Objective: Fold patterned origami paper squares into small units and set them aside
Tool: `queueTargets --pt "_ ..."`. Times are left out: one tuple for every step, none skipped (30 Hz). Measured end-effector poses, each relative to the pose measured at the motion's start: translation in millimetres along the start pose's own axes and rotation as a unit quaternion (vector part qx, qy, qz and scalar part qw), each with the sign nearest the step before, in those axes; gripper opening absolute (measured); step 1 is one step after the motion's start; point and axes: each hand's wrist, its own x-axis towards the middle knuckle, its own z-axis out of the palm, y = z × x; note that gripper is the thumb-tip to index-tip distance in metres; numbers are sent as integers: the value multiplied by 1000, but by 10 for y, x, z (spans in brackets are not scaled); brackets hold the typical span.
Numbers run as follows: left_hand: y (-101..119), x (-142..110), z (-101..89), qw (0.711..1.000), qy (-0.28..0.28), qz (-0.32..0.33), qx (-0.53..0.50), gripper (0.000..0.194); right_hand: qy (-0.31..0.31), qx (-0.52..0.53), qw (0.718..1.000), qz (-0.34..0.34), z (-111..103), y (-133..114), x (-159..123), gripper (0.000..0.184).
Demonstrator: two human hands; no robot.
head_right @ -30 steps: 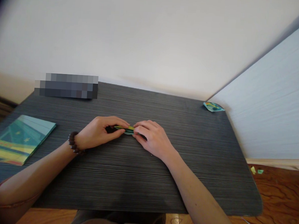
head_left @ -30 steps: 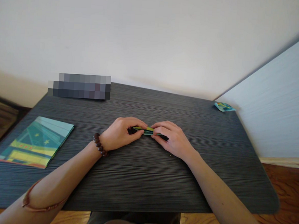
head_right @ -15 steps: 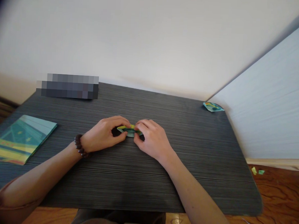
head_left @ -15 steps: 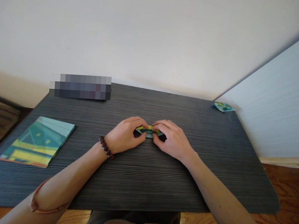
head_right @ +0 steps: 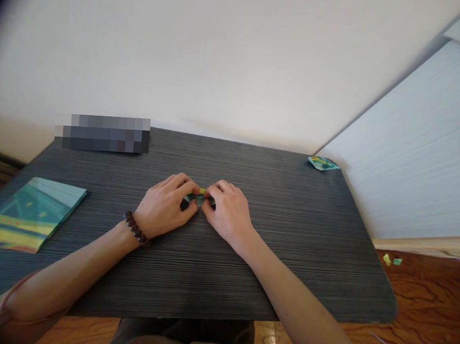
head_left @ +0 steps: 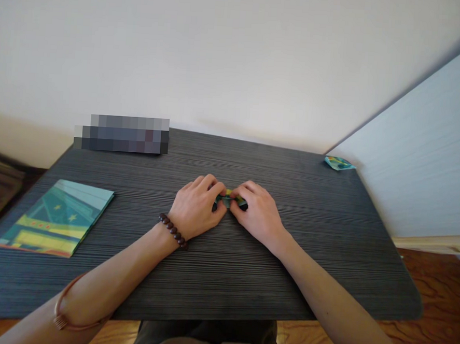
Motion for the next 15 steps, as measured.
queueTargets --pt "3 -1 -1 1000 0 -1 5 13 7 12 1000 5 10 13 1 12" --pt "3 -2 -3 1000 0 0 9 13 14 23 1000 8 19 27 2 12" --pt "0 -3 -4 1000 0 1 10 13 20 34 999 9 28 42 2 12" --pt "-4 -3 -5 1000 0 4 9 13 25 45 999 9 36 57 1 12" --pt "-11 -3 -6 1000 0 7 6 13 27 54 998 6 43 73 0 12" --pt "-19 -2 -6 1000 0 11 0 13 28 62 998 2 50 88 -1 12" --pt "-28 -1 -7 1000 0 14 -6 13 29 68 997 -2 55 102 -2 12" --pt "-38 1 -8 1000 0 18 -14 13 29 74 997 -6 59 114 -4 12" --pt "-46 4 -9 1000 0 21 -21 12 30 78 996 -12 60 123 -5 12" --pt "-54 8 -11 999 1 23 -28 11 31 82 996 -18 60 130 -8 12" --pt "-60 11 -13 999 1 25 -34 10 32 85 996 -23 56 131 -10 12" --pt "-64 13 -15 999 2 26 -39 9 32 86 995 -28 50 129 -14 12" --pt "-67 15 -16 999 2 25 -43 8 32 85 995 -32 40 121 -17 12" --pt "-67 15 -16 999 2 25 -46 8 32 81 996 -34 28 109 -21 11" --pt "-66 14 -14 999 2 23 -46 8 31 74 996 -35 15 94 -24 12"
